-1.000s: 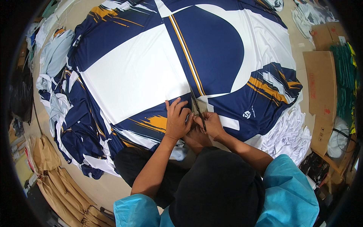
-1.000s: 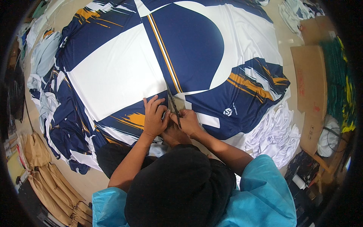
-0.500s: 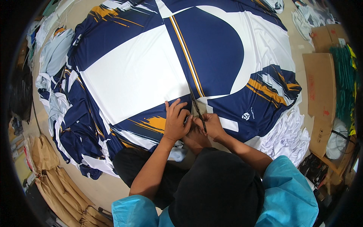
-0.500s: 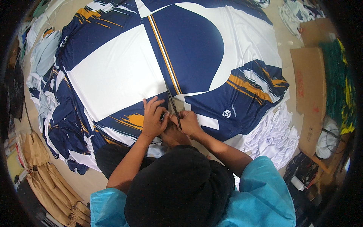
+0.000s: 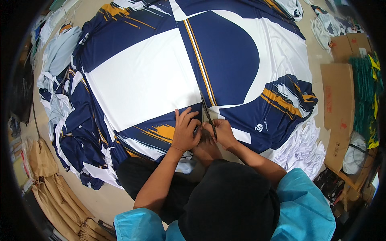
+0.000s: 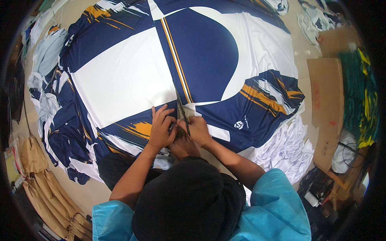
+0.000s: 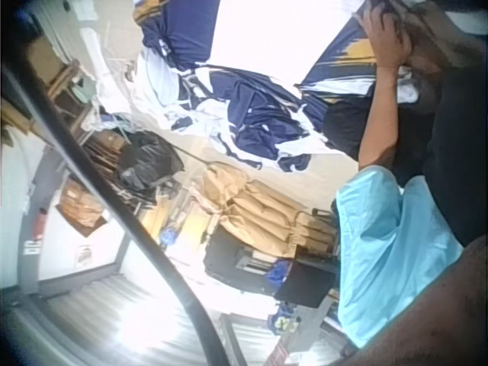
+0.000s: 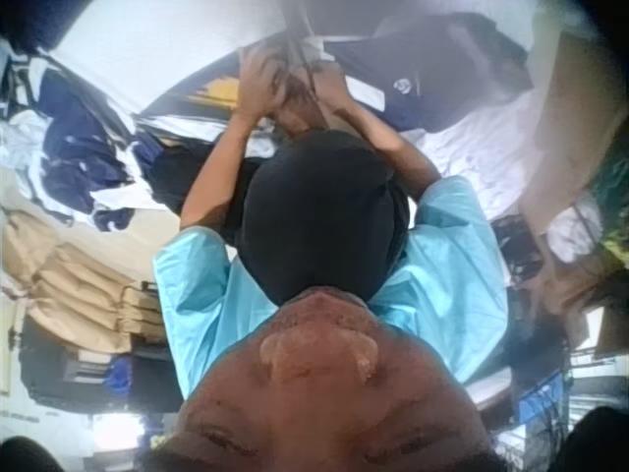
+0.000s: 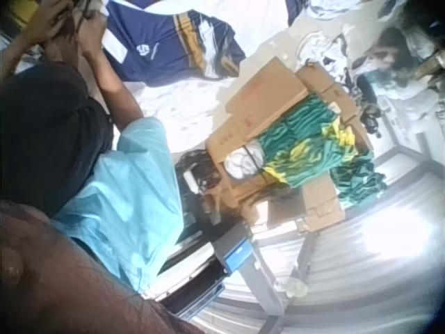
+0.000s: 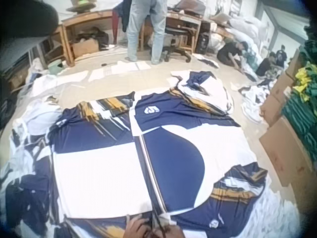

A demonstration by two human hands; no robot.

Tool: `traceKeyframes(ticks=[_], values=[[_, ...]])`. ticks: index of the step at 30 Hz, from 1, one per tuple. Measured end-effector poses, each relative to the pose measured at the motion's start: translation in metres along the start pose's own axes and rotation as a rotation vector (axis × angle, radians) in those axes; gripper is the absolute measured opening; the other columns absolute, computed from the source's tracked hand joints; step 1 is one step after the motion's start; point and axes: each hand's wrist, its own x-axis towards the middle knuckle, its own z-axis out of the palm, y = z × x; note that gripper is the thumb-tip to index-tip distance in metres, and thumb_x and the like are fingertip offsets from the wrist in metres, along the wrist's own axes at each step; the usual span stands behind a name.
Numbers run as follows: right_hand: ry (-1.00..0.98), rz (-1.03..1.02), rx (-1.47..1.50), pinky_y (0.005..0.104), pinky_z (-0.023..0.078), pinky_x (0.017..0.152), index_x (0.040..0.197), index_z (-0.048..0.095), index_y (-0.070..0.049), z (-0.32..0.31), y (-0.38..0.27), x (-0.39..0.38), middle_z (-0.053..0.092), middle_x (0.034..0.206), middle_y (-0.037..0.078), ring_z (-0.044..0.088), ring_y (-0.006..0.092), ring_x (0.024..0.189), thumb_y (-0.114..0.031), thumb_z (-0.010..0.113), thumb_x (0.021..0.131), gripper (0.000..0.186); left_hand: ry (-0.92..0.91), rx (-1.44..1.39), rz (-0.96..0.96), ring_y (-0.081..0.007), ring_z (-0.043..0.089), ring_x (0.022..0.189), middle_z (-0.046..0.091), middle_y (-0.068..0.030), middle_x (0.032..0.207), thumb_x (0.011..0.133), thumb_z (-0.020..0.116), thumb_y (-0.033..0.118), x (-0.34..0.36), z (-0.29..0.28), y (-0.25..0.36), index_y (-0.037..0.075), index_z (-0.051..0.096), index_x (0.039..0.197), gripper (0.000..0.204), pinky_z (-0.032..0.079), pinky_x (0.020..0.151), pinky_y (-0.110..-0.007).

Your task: The person uses shears to cut along the edges of printed fabric panels spread on the floor, handling the fabric with both hands to position it for cutting.

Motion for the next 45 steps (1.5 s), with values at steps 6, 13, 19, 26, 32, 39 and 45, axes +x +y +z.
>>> traceKeyframes(ticks=[6,13,19,26,32,39,45], values=[[0.014,0.003,-0.014,0.0303,0.049,0.055,0.086,0.077,0.007,0.002,-0.005,0.001,0.073,0.072,0.007,0.064,0.0103,0.063,-0.033,0.083,0.096,0.042,0.001,0.002,0.004,-0.0427,0.05,0.15,0.064,-0.0121,0.139,0.087,0.079,0.013,-0.001,-0.001,0.001,0.011,0.067,0.104,0.02,0.018,0.125,-0.082],[0.0,0.012,0.006,0.0302,0.049,0.054,0.085,0.076,0.007,0.001,-0.006,0.0,0.072,0.071,0.007,0.064,0.0099,0.062,-0.033,0.083,0.096,0.043,0.003,0.001,0.007,-0.0423,0.049,0.15,0.064,-0.0118,0.14,0.087,0.078,0.013,-0.002,-0.002,0.001,0.011,0.067,0.104,0.02,0.018,0.126,-0.082],[-0.005,0.012,0.028,0.0298,0.046,0.047,0.084,0.075,0.006,0.001,-0.007,0.001,0.07,0.069,0.007,0.063,0.0108,0.055,-0.031,0.082,0.097,0.04,-0.008,0.011,-0.002,-0.0412,0.047,0.152,0.064,-0.011,0.14,0.088,0.077,0.014,-0.002,-0.002,0.0,0.012,0.067,0.103,0.018,0.018,0.126,-0.081],[-0.027,0.002,0.078,0.0296,0.045,0.046,0.083,0.074,0.007,0.002,-0.005,0.0,0.069,0.067,0.007,0.062,0.0113,0.052,-0.026,0.081,0.097,0.037,-0.006,0.018,0.0,-0.0409,0.047,0.152,0.064,-0.0112,0.139,0.089,0.077,0.014,-0.002,-0.001,-0.001,0.012,0.067,0.102,0.017,0.018,0.126,-0.081],[-0.004,0.005,0.075,0.0256,0.038,0.042,0.082,0.07,0.001,0.004,-0.001,0.002,0.059,0.057,0.001,0.052,0.008,0.043,-0.028,0.082,0.1,0.036,-0.006,0.012,0.004,-0.0413,0.048,0.152,0.064,-0.0114,0.139,0.088,0.077,0.014,-0.002,0.0,-0.001,0.012,0.067,0.102,0.017,0.018,0.126,-0.082],[-0.012,-0.035,0.08,0.0259,0.036,0.043,0.081,0.069,-0.002,0.006,-0.013,0.008,0.058,0.058,0.001,0.049,0.0076,0.044,-0.031,0.083,0.099,0.037,-0.024,0.015,-0.005,-0.0414,0.047,0.152,0.064,-0.0113,0.14,0.088,0.077,0.015,-0.003,-0.002,-0.002,0.011,0.067,0.104,0.019,0.018,0.126,-0.082],[-0.023,-0.022,0.113,0.0253,0.035,0.044,0.081,0.069,-0.003,0.007,-0.019,0.012,0.058,0.061,0.0,0.048,0.0064,0.047,-0.03,0.083,0.099,0.035,-0.022,0.02,0.004,-0.0412,0.047,0.152,0.064,-0.0113,0.14,0.088,0.077,0.015,-0.003,-0.002,-0.002,0.01,0.067,0.104,0.019,0.017,0.126,-0.082]])
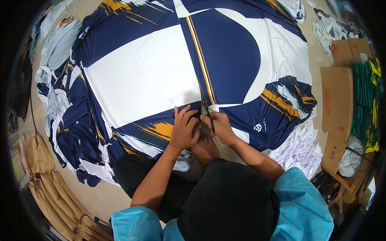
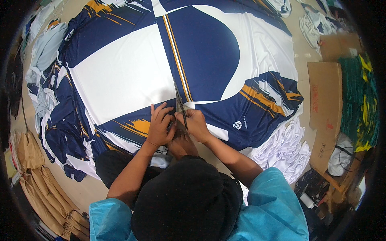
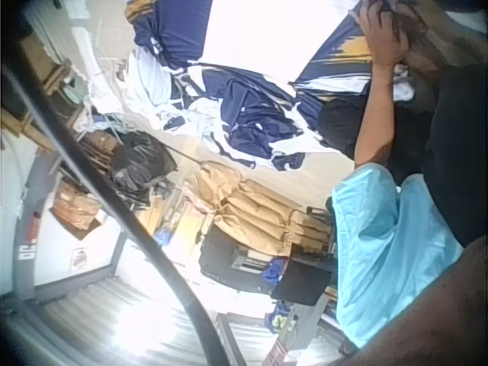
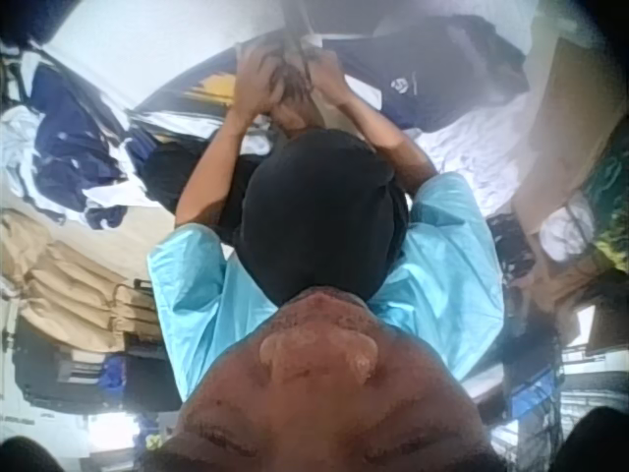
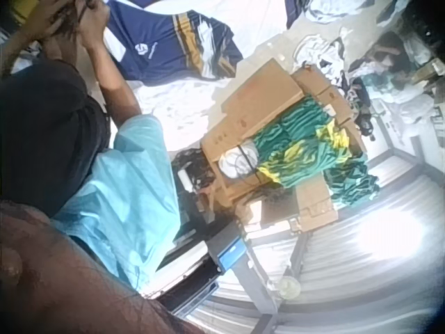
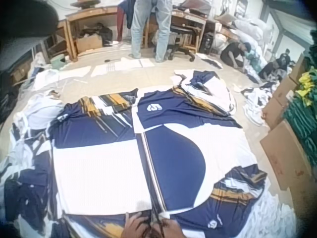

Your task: The person uses shears to cut along the edges of printed fabric panels spread on the floor, handling the fabric with both hands to position it for cutting.

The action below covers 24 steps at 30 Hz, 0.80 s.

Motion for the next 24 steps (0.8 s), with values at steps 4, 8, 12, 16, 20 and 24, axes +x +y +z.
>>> traceKeyframes(ticks=[4,8,12,16,20,24], values=[[-0.003,0.012,0.028,0.0253,0.035,0.044,0.082,0.069,-0.003,0.0,-0.001,0.0,0.058,0.062,-0.001,0.048,0.0061,0.047,-0.027,0.083,0.099,0.033,0.006,0.003,0.001,-0.0409,0.047,0.152,0.064,-0.0114,0.14,0.088,0.077,0.016,0.0,0.001,0.0,0.01,0.067,0.103,0.019,0.018,0.126,-0.082],[0.002,0.012,0.033,0.0253,0.034,0.043,0.083,0.07,-0.003,0.001,-0.001,0.0,0.059,0.062,-0.001,0.048,0.006,0.047,-0.025,0.083,0.1,0.031,0.005,0.002,0.002,-0.041,0.047,0.153,0.064,-0.0115,0.14,0.088,0.077,0.016,0.0,0.001,0.0,0.01,0.067,0.102,0.018,0.018,0.126,-0.081],[-0.005,-0.003,0.034,0.0251,0.034,0.043,0.082,0.07,-0.002,-0.001,0.003,0.002,0.06,0.063,0.0,0.048,0.006,0.047,-0.025,0.084,0.099,0.032,0.006,-0.002,0.001,-0.0412,0.047,0.153,0.064,-0.0117,0.14,0.088,0.077,0.015,0.0,0.001,0.0,0.01,0.067,0.103,0.018,0.019,0.126,-0.081],[-0.01,-0.01,0.024,0.025,0.035,0.044,0.08,0.07,-0.002,-0.003,0.008,0.003,0.06,0.062,0.0,0.048,0.0058,0.047,-0.025,0.085,0.098,0.033,0.009,-0.001,0.004,-0.0412,0.047,0.153,0.064,-0.0119,0.14,0.088,0.077,0.015,0.0,0.001,0.001,0.01,0.067,0.103,0.019,0.019,0.126,-0.081],[0.008,0.011,0.019,0.0249,0.035,0.044,0.079,0.069,-0.002,-0.001,0.006,0.003,0.059,0.061,0.0,0.048,0.0059,0.047,-0.027,0.084,0.099,0.035,0.01,0.007,0.011,-0.0417,0.047,0.153,0.064,-0.0122,0.14,0.088,0.077,0.015,0.0,0.001,0.0,0.01,0.067,0.104,0.019,0.019,0.125,-0.082],[-0.005,-0.014,0.006,0.0256,0.036,0.045,0.08,0.072,-0.002,0.002,-0.004,0.002,0.061,0.062,0.0,0.051,0.0062,0.049,-0.03,0.083,0.1,0.036,0.014,0.01,0.016,-0.0423,0.047,0.152,0.064,-0.0127,0.14,0.088,0.077,0.015,0.0,0.001,0.0,0.009,0.067,0.104,0.02,0.019,0.125,-0.082]])
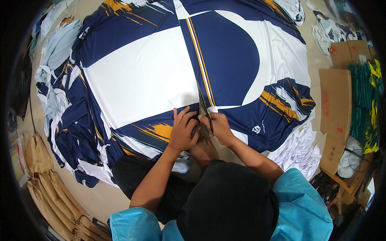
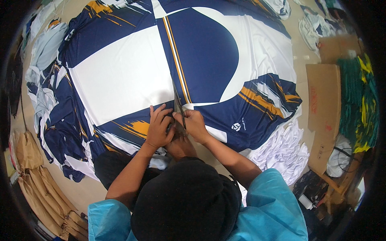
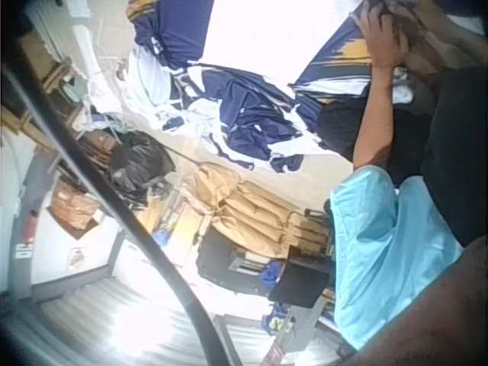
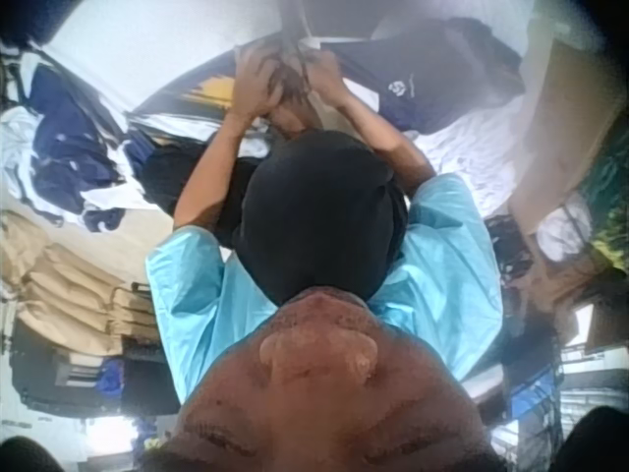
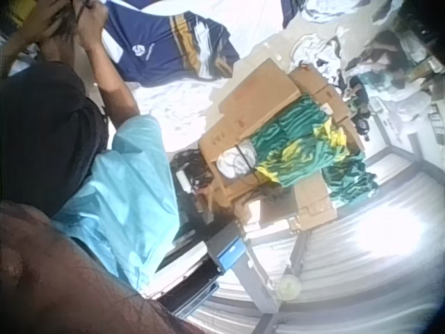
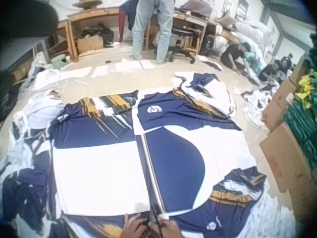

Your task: The person uses shears to cut along the edges of printed fabric panels spread on the floor, handling the fabric with both hands to position it for cutting.

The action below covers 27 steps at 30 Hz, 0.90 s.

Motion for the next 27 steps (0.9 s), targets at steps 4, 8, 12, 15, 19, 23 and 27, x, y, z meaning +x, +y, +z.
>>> traceKeyframes(ticks=[4,8,12,15,19,23,27], values=[[-0.024,0.003,-0.018,0.0271,0.035,0.046,0.077,0.074,-0.002,0.0,-0.008,0.007,0.065,0.065,-0.001,0.053,0.0059,0.052,-0.031,0.082,0.1,0.038,0.007,-0.002,0.01,-0.0425,0.047,0.152,0.064,-0.0131,0.139,0.087,0.077,0.016,-0.001,0.0,0.0,0.009,0.066,0.104,0.021,0.019,0.126,-0.082],[0.007,-0.019,-0.019,0.026,0.033,0.041,0.07,0.062,-0.01,0.004,-0.008,0.012,0.054,0.056,-0.002,0.045,0.0063,0.043,-0.031,0.083,0.101,0.042,0.006,-0.009,0.012,-0.0426,0.047,0.152,0.063,-0.0131,0.139,0.087,0.076,0.016,0.0,0.0,0.0,0.009,0.066,0.104,0.021,0.018,0.126,-0.081],[0.017,-0.019,-0.013,0.0266,0.032,0.041,0.069,0.062,-0.01,0.006,-0.009,0.013,0.054,0.056,-0.002,0.045,0.0064,0.043,-0.029,0.083,0.101,0.042,0.009,-0.002,0.012,-0.0426,0.047,0.152,0.064,-0.0129,0.14,0.088,0.076,0.017,-0.001,0.0,-0.002,0.009,0.066,0.104,0.02,0.018,0.127,-0.081],[0.026,-0.015,-0.024,0.0267,0.033,0.041,0.069,0.063,-0.01,0.006,-0.01,0.013,0.054,0.056,-0.002,0.045,0.0065,0.043,-0.028,0.083,0.101,0.042,0.004,-0.008,0.011,-0.0426,0.047,0.152,0.064,-0.0128,0.141,0.087,0.076,0.016,0.0,0.0,-0.001,0.01,0.066,0.103,0.02,0.018,0.127,-0.081],[0.029,-0.01,-0.054,0.0266,0.034,0.041,0.069,0.063,-0.009,0.005,-0.009,0.012,0.054,0.056,-0.002,0.046,0.0066,0.043,-0.029,0.084,0.1,0.042,0.001,-0.008,0.003,-0.0424,0.047,0.152,0.064,-0.0128,0.141,0.088,0.076,0.016,0.0,-0.001,0.0,0.01,0.066,0.103,0.019,0.018,0.127,-0.081],[0.017,-0.003,-0.038,0.0285,0.036,0.044,0.071,0.072,-0.003,0.004,-0.01,0.012,0.062,0.059,0.001,0.052,0.0079,0.048,-0.03,0.084,0.098,0.04,0.008,0.0,0.008,-0.0424,0.047,0.152,0.064,-0.013,0.14,0.088,0.076,0.016,0.0,0.0,-0.001,0.01,0.066,0.103,0.018,0.019,0.126,-0.081],[0.049,-0.006,-0.07,0.0294,0.034,0.043,0.074,0.072,-0.002,0.002,-0.008,0.027,0.058,0.058,0.0,0.05,0.0086,0.047,-0.033,0.085,0.096,0.041,-0.009,-0.004,0.015,-0.0449,0.047,0.152,0.063,-0.0157,0.14,0.088,0.076,0.016,0.0,0.0,-0.001,0.007,0.067,0.105,0.021,0.016,0.127,-0.081]])
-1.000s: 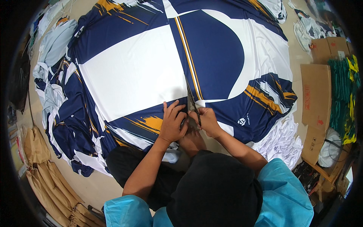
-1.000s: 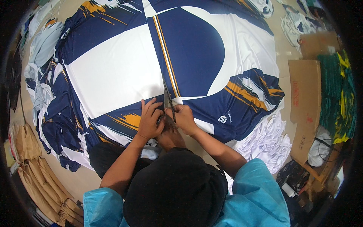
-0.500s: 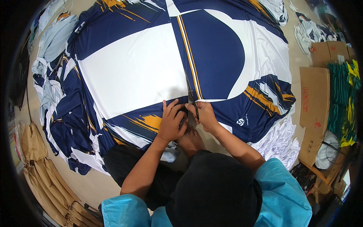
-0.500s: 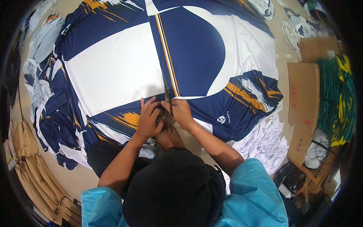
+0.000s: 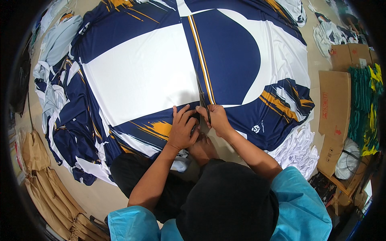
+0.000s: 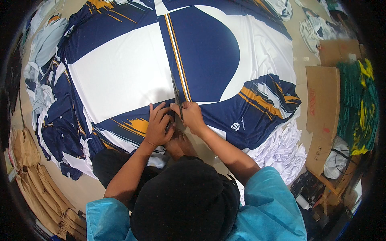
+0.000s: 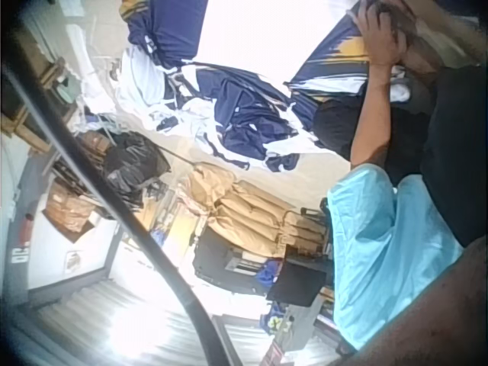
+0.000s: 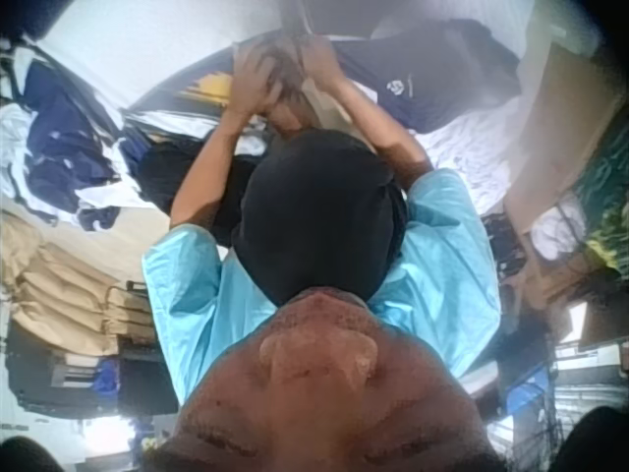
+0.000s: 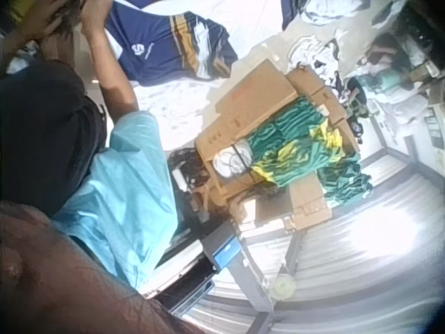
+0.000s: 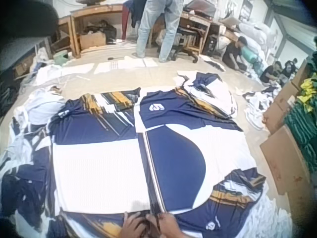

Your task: The person uses shears to cut along the edges of printed fabric panels spread on the floor, handling the fabric with both hands to position it for cutting.

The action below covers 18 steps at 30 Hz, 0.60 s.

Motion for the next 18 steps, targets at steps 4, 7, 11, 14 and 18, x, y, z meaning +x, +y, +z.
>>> traceKeyframes(ticks=[4,7,11,14,18], values=[[-0.011,0.016,0.053,0.0293,0.033,0.043,0.078,0.072,-0.001,0.0051,-0.0062,0.004,0.057,0.06,0.0,0.048,0.0087,0.047,-0.034,0.087,0.095,0.04,-0.006,0.007,-0.006,-0.0447,0.046,0.152,0.063,-0.0156,0.139,0.089,0.076,0.017,-0.0011,-0.0002,-0.0014,0.007,0.067,0.105,0.021,0.016,0.127,-0.081],[-0.009,0.026,0.067,0.0288,0.033,0.043,0.08,0.072,-0.001,0.006,-0.0088,0.0042,0.057,0.061,0.0,0.048,0.0084,0.046,-0.033,0.087,0.094,0.038,-0.006,0.006,-0.009,-0.0445,0.047,0.152,0.063,-0.0156,0.139,0.089,0.076,0.017,-0.0011,-0.0006,-0.0013,0.007,0.067,0.105,0.021,0.016,0.127,-0.081],[0.002,0.043,0.076,0.0288,0.033,0.042,0.079,0.071,-0.001,0.006,-0.0081,0.0056,0.058,0.061,0.0,0.048,0.0082,0.046,-0.031,0.088,0.094,0.037,-0.013,0.007,-0.011,-0.0445,0.047,0.152,0.063,-0.0157,0.139,0.089,0.076,0.017,0.0003,-0.0012,-0.0002,0.007,0.067,0.104,0.02,0.016,0.127,-0.081],[-0.006,0.031,0.086,0.029,0.033,0.042,0.078,0.07,-0.002,0.0061,-0.006,0.0066,0.058,0.062,0.0,0.048,0.0083,0.046,-0.031,0.088,0.094,0.038,-0.005,0.006,-0.007,-0.0446,0.047,0.152,0.063,-0.0159,0.139,0.089,0.076,0.016,-0.0001,-0.0007,-0.0006,0.007,0.067,0.104,0.02,0.016,0.127,-0.081],[-0.005,0.027,0.074,0.0293,0.033,0.041,0.077,0.068,-0.002,0.005,-0.0038,0.0074,0.058,0.061,0.0,0.048,0.0085,0.046,-0.031,0.088,0.094,0.039,-0.002,-0.002,-0.003,-0.0446,0.047,0.152,0.063,-0.016,0.138,0.088,0.076,0.016,0.0008,-0.0016,0.0005,0.007,0.067,0.104,0.021,0.016,0.127,-0.081]])
